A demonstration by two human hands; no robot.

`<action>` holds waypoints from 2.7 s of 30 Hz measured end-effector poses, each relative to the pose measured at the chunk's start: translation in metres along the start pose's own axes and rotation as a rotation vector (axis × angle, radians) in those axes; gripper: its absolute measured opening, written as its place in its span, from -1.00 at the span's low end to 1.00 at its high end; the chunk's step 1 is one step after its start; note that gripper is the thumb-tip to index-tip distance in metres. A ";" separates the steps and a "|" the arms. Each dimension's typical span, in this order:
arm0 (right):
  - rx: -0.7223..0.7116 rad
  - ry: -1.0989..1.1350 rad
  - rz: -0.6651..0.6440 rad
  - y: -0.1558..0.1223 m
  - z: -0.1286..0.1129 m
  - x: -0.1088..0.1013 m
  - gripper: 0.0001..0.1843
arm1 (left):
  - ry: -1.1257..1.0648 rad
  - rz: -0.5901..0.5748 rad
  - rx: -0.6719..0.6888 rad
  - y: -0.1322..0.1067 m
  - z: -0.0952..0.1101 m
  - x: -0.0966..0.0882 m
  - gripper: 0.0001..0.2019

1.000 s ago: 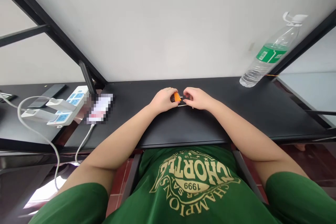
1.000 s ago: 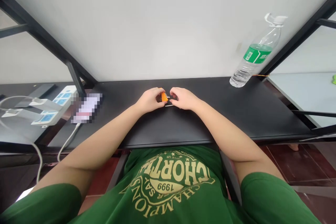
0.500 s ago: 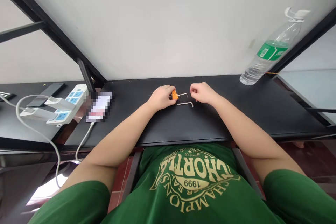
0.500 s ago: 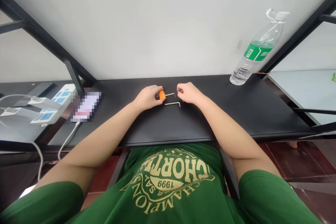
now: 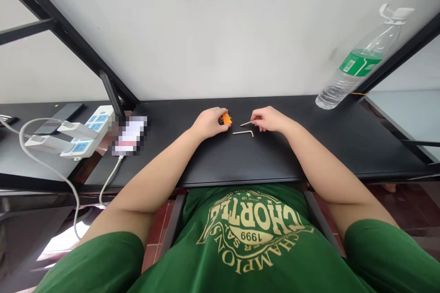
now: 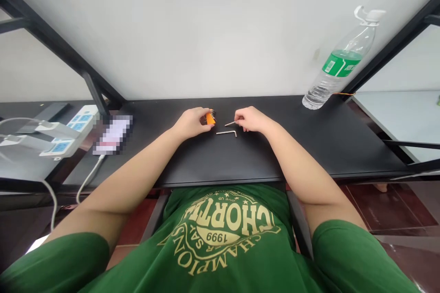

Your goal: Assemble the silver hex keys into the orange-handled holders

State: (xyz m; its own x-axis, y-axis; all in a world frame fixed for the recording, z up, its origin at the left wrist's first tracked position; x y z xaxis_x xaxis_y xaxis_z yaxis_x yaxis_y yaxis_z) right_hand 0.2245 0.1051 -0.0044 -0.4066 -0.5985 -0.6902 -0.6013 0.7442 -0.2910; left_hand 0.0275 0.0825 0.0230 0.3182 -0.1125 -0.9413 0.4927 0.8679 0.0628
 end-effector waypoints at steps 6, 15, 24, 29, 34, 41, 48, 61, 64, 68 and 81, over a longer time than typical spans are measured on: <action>-0.017 -0.158 -0.085 0.002 0.002 0.004 -0.91 | -0.097 0.010 -0.017 0.001 -0.011 -0.002 -0.65; -0.133 -0.387 -0.151 -0.002 -0.038 0.032 -0.90 | -0.077 0.015 0.069 -0.001 0.003 0.005 -0.56; -0.282 -0.118 0.083 -0.006 -0.057 0.020 -0.85 | -0.064 -0.001 0.179 -0.006 0.036 0.005 -0.67; -0.342 -0.099 0.179 -0.004 -0.060 0.021 -0.80 | -0.022 0.006 0.191 -0.003 0.038 0.007 -0.70; -0.120 -0.094 0.234 -0.003 -0.030 -0.005 -0.77 | 0.015 -0.005 0.091 0.000 0.016 0.009 -0.64; 0.095 -0.237 -0.019 -0.004 0.005 -0.008 -0.83 | -0.037 0.014 0.061 0.001 0.003 0.009 -0.60; -0.096 -0.287 -0.130 -0.005 -0.024 0.015 -0.91 | -0.025 -0.011 0.113 0.001 0.007 0.015 -0.57; -0.423 0.025 0.223 -0.001 -0.053 0.016 -0.88 | 0.006 0.065 0.266 -0.003 0.035 0.014 -0.67; -0.403 0.038 0.226 0.001 -0.054 0.021 -0.86 | -0.008 0.049 0.267 -0.002 0.035 0.016 -0.68; -0.307 0.001 0.246 0.000 -0.049 0.013 -0.74 | 0.001 0.038 0.243 -0.001 0.033 0.016 -0.62; 0.025 -0.359 -0.053 -0.001 -0.005 0.004 -0.94 | -0.082 -0.005 0.140 -0.001 0.010 0.012 -0.58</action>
State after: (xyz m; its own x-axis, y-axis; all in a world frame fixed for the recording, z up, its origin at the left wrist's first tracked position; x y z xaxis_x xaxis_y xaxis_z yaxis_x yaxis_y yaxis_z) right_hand 0.2206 0.1004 -0.0036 -0.1056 -0.4975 -0.8610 -0.5960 0.7247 -0.3457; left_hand 0.0395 0.0755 0.0150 0.3778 -0.1605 -0.9119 0.6008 0.7919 0.1095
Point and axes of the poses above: each hand's wrist, its own y-axis towards the middle knuckle, its own x-axis out of the palm, z = x × y, the point moved 10 cm from there along y, towards the middle knuckle, and after that the axes turned 13 degrees about -z, right-handed, at the moved point
